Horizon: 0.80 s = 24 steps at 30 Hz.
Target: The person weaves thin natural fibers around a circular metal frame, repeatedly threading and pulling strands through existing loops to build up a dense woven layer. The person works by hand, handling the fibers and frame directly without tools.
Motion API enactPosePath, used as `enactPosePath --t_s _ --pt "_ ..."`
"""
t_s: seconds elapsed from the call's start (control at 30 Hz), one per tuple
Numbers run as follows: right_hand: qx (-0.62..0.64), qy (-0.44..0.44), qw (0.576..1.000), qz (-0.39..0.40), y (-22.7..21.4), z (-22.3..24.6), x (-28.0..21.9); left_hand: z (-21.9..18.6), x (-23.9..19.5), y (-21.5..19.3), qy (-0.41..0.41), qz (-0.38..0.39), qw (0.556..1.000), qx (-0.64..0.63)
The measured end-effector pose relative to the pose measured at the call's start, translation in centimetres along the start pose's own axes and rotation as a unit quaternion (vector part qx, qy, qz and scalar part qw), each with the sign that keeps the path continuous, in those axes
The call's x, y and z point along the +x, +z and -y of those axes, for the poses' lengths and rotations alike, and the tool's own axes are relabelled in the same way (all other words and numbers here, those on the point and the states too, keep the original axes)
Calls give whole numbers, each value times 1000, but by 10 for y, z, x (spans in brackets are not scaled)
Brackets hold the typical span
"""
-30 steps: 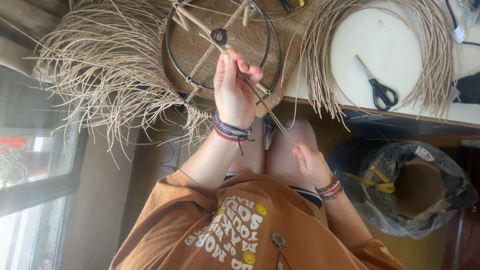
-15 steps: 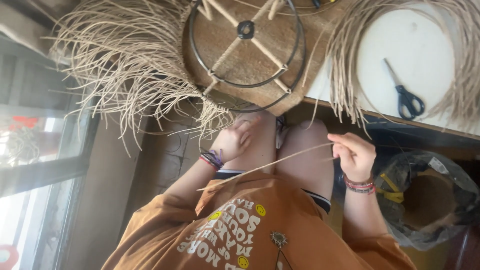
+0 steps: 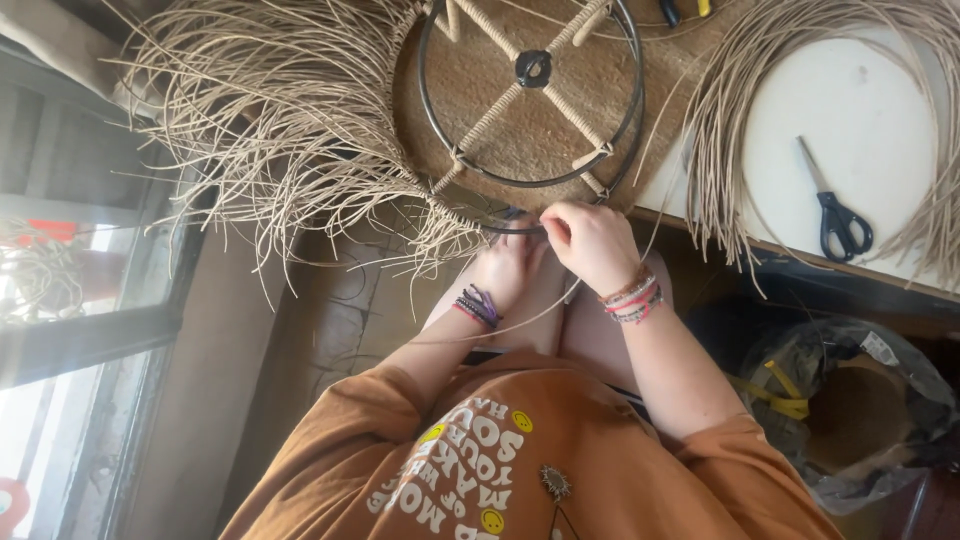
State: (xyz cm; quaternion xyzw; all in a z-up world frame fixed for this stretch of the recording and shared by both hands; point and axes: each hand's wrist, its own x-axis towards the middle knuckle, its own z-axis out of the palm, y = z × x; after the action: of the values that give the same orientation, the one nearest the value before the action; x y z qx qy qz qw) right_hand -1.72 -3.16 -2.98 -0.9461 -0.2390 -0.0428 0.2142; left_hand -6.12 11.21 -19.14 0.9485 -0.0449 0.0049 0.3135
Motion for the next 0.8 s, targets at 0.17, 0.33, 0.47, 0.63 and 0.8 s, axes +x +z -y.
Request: enactPosePath --t_s 0.17,0.33,0.47,0.63,0.8 --pt "447 227 864 -48 1 19 -51 -18 -19 4 -89 30 988 -123" --pt "637 325 698 34 9 1 -77 -70 -53 -62 -126 199 944 -232" --pt "285 61 950 109 -14 -18 -68 -91 -36 -119 42 101 978 -179" --pt "-61 -49 995 -54 12 -29 -66 -89 11 -117 81 -19 983 -162" --pt "-38 -67 974 -213 23 -27 -63 -85 46 -126 -82 80 935 -335"
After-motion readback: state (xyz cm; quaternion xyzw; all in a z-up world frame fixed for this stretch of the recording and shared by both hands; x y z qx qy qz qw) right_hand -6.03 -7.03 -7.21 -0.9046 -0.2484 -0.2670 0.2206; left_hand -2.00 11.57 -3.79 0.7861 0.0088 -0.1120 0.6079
